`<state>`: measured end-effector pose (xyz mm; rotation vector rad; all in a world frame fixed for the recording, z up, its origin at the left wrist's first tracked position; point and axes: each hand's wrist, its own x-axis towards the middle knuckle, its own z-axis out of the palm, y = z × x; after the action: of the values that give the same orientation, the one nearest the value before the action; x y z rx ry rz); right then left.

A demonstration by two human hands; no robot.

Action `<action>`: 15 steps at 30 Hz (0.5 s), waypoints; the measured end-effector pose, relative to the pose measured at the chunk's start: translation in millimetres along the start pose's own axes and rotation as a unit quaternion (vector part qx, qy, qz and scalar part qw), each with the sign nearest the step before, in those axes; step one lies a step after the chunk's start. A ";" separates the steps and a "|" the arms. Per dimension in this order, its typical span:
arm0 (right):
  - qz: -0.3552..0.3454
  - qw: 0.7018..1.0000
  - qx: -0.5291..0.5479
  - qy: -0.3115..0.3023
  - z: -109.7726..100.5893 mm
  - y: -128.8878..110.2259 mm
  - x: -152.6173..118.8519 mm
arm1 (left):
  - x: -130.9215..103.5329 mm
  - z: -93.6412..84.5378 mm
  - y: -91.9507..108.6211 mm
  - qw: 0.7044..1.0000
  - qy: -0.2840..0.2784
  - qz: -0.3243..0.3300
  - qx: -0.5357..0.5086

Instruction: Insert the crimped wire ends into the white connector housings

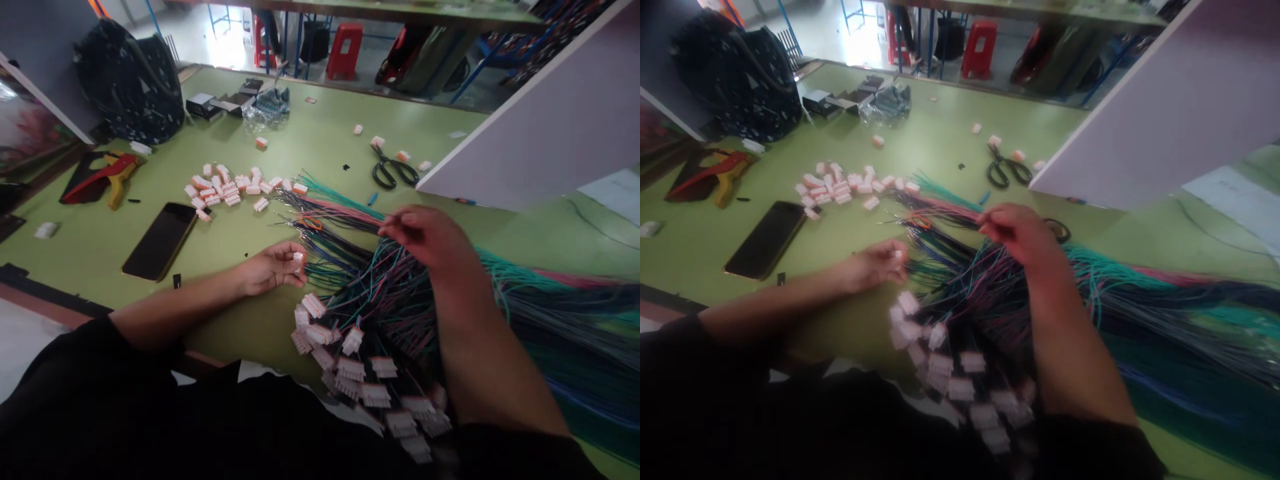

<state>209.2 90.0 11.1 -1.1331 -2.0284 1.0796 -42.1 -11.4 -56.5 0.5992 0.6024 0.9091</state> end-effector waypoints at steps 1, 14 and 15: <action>0.004 1.000 0.013 -0.019 9.8 -8.1 -1.9 | 0.2 -0.5 -0.3 1.000 0.001 0.000 -0.001; -0.138 0.981 -0.125 -0.057 85.3 -42.3 -21.2 | -1.4 -1.7 0.1 1.000 0.005 0.002 0.009; -0.109 0.983 -0.136 -0.053 82.3 -39.6 -19.9 | -1.0 -2.1 0.0 1.000 0.002 0.001 0.008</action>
<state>138.5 29.7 1.2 -0.9684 -2.3749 0.7867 -44.0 -11.8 -57.8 0.6126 0.6118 0.9090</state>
